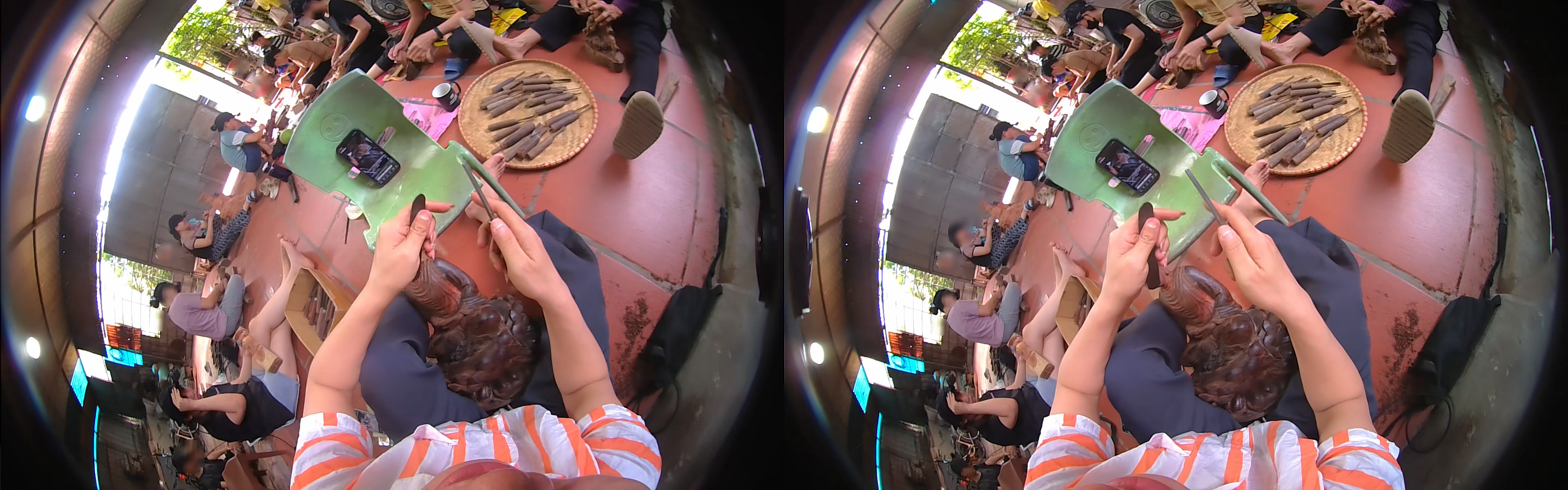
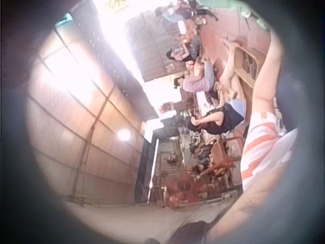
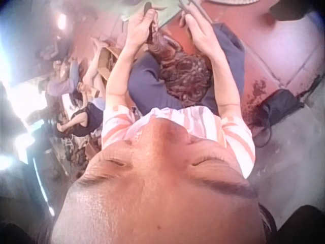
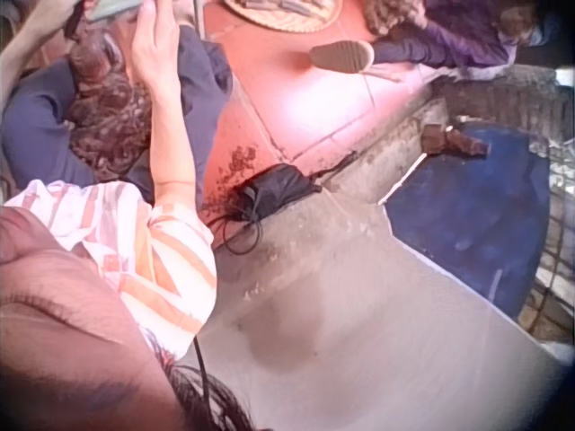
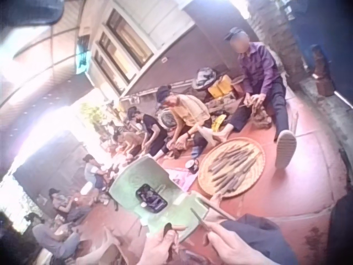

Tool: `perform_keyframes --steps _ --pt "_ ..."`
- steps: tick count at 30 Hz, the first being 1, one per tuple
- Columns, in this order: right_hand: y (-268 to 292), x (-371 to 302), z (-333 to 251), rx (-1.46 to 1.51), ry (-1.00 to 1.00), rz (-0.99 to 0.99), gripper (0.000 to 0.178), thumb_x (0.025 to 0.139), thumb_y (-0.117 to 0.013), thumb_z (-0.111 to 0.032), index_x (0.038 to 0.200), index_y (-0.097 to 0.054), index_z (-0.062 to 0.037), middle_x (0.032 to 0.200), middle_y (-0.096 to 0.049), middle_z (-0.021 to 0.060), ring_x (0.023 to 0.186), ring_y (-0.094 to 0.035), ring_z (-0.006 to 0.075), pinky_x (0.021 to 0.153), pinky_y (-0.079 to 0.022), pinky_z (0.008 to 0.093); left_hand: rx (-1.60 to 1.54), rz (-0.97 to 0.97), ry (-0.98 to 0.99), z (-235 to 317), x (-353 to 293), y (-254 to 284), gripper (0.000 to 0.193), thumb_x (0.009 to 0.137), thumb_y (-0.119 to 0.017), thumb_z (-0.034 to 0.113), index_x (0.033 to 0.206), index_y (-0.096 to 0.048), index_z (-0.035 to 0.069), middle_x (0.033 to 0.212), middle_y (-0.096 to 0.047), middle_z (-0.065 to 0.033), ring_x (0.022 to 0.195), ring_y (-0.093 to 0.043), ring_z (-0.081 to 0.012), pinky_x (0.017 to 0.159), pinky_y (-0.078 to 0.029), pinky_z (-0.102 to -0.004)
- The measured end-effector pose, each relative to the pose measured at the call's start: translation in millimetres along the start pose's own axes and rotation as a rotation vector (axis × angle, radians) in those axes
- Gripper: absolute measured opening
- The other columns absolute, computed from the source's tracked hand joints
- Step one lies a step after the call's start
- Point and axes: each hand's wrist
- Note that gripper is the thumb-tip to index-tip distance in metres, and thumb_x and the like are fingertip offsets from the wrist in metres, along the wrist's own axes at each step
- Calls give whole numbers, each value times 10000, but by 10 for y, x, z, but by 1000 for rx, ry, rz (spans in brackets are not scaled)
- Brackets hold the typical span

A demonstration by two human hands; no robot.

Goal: The person carves a wooden statue resting on their lap using a small carving tool. They hold the statue with one hand and carefully shape its surface with the tool in the other hand.

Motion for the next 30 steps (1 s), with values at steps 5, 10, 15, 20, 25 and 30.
perform_keyframes --steps 5,10,15,20,25,30 --pt "-87 -19 -68 -303 218 58 511 955 -481 -42 1459 -396 -39 1013 -640 146 889 -619 281 861 -472 332 -155 -13 105 71 32 21 331 1048 -446 239 1263 -509 -5 740 -381 57 591 -334 -26 507 -298 -181" --pt "-122 18 -84 -356 385 27 518 893 -513 63 1399 -503 -52 1026 -655 143 804 -603 236 786 -491 311 -138 35 63 -38 23 19 289 1005 -550 344 985 -512 58 711 -367 77 567 -327 -11 498 -290 -183" --pt "-147 -32 -127 -369 323 -81 426 866 -565 64 1282 -603 -20 922 -664 165 758 -626 259 724 -503 328 -158 81 93 -76 0 -30 351 949 -649 357 815 -501 68 642 -393 73 551 -367 -12 485 -305 -189" --pt "-158 -38 -116 -413 387 -71 341 869 -606 22 1203 -652 -35 859 -661 189 778 -654 347 692 -507 383 124 90 4 -21 -12 -24 405 914 -701 346 694 -502 71 577 -440 76 548 -376 -6 473 -270 -209" --pt "-132 -44 -114 -435 404 -109 344 870 -613 5 1210 -649 -42 843 -649 184 750 -643 345 675 -501 390 124 92 16 40 -42 -66 416 925 -684 334 664 -489 76 579 -439 83 546 -355 -7 472 -253 -220" --pt "-133 -50 -118 -472 391 -122 359 864 -614 1 1216 -651 -63 795 -622 173 708 -624 342 646 -491 396 145 105 -16 -3 -51 -55 432 939 -666 325 645 -462 82 585 -416 81 561 -337 -10 473 -248 -231"
Point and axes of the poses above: each hand's wrist, its own x-axis towards the middle knuckle, its own y-axis out of the back of the hand, z = x × y
